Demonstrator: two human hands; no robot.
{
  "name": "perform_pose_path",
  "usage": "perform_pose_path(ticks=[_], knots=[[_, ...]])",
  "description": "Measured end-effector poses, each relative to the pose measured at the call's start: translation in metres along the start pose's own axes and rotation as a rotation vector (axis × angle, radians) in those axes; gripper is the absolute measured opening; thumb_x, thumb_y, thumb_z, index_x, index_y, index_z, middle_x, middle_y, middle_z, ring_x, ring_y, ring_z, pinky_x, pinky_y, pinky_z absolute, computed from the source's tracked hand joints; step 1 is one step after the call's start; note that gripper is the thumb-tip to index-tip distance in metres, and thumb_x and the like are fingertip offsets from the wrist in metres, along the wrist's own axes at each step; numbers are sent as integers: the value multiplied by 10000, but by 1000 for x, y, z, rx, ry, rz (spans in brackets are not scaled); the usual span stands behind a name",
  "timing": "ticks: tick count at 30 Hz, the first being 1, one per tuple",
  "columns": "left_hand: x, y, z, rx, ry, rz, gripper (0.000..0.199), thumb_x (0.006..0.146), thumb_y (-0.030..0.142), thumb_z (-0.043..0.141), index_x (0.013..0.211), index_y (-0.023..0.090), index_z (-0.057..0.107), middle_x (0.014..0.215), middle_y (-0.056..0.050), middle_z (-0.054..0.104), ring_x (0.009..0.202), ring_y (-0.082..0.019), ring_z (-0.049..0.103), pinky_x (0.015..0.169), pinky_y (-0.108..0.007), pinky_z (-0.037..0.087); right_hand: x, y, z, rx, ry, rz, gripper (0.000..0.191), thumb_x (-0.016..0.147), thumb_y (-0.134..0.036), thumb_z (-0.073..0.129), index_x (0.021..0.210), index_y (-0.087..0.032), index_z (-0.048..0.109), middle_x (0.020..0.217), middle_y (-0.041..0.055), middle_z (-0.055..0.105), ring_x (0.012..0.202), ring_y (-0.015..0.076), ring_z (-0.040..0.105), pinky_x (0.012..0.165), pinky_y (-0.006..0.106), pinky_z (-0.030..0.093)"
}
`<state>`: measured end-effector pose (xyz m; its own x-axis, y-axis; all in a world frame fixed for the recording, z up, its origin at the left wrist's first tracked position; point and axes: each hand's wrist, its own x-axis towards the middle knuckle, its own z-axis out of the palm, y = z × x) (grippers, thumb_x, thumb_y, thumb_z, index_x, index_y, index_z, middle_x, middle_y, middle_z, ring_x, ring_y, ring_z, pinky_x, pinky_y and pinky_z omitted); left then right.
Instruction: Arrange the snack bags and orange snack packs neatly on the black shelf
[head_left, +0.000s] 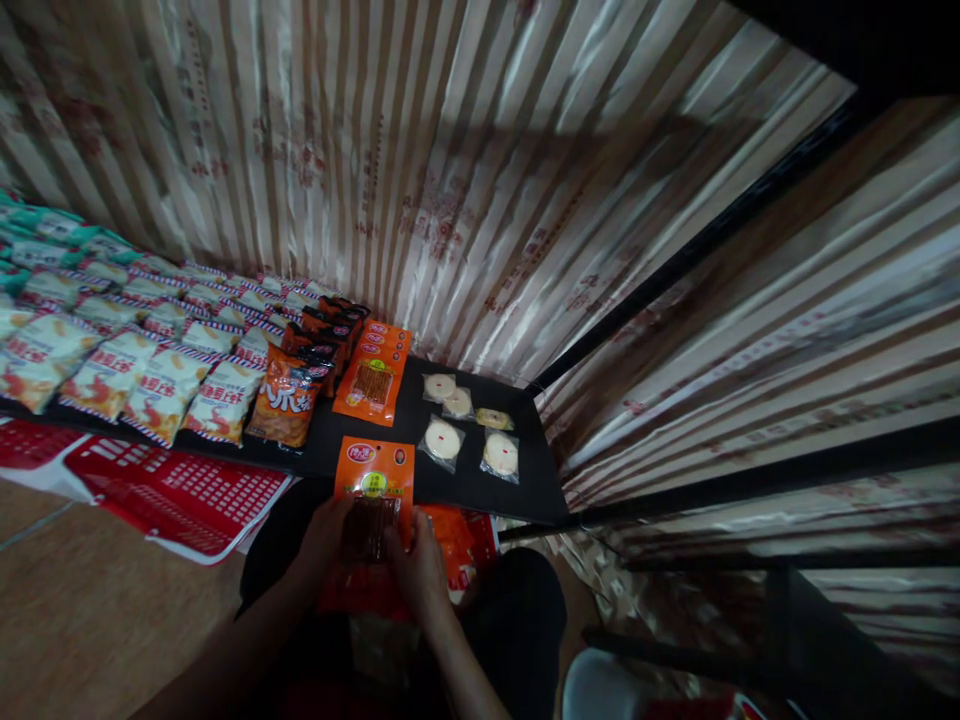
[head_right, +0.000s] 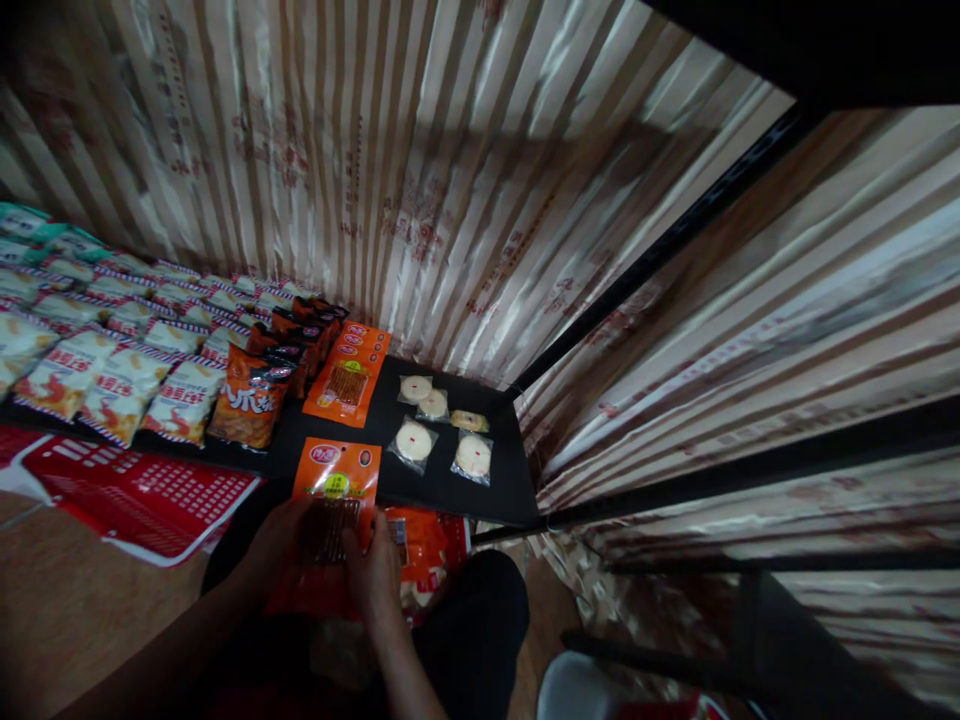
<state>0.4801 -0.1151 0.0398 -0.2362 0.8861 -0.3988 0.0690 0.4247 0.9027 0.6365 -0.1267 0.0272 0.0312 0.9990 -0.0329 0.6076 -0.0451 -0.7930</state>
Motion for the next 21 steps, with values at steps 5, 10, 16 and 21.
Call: perform_pose_path(ticks=[5, 10, 16, 21], knots=[[14, 5, -4, -46, -30, -71, 195, 778, 225, 407, 772, 184, 598, 836, -76, 702, 814, -212, 660, 720, -312, 518, 12, -9, 4, 78, -14, -39, 223, 774, -242, 546, 991, -201, 579, 880, 51, 702, 793, 198, 668, 678, 288, 510], [25, 8, -10, -69, 12, -39, 190, 761, 239, 430, 885, 177, 560, 936, -101, 685, 856, -203, 649, 762, -313, 508, 28, -14, 11, 174, -39, -36, 311, 790, -268, 524, 1086, -173, 542, 892, 79, 709, 762, 220, 676, 635, 315, 530], [43, 9, -16, -22, 55, 44, 294, 737, 245, 433, 989, 157, 556, 1004, -88, 664, 962, -216, 621, 824, -334, 501, 40, -20, 18, 271, -48, -27, 461, 780, -231, 518, 1234, -161, 473, 847, 46, 714, 718, 194, 677, 620, 284, 532], [54, 16, -16, -2, 127, 23, 454, 753, 205, 454, 1202, 137, 469, 1152, -112, 617, 993, -200, 616, 792, -277, 517, 52, -26, 18, 132, 5, -105, 414, 772, -227, 527, 1184, -192, 559, 1055, 63, 685, 914, 194, 658, 784, 289, 522]])
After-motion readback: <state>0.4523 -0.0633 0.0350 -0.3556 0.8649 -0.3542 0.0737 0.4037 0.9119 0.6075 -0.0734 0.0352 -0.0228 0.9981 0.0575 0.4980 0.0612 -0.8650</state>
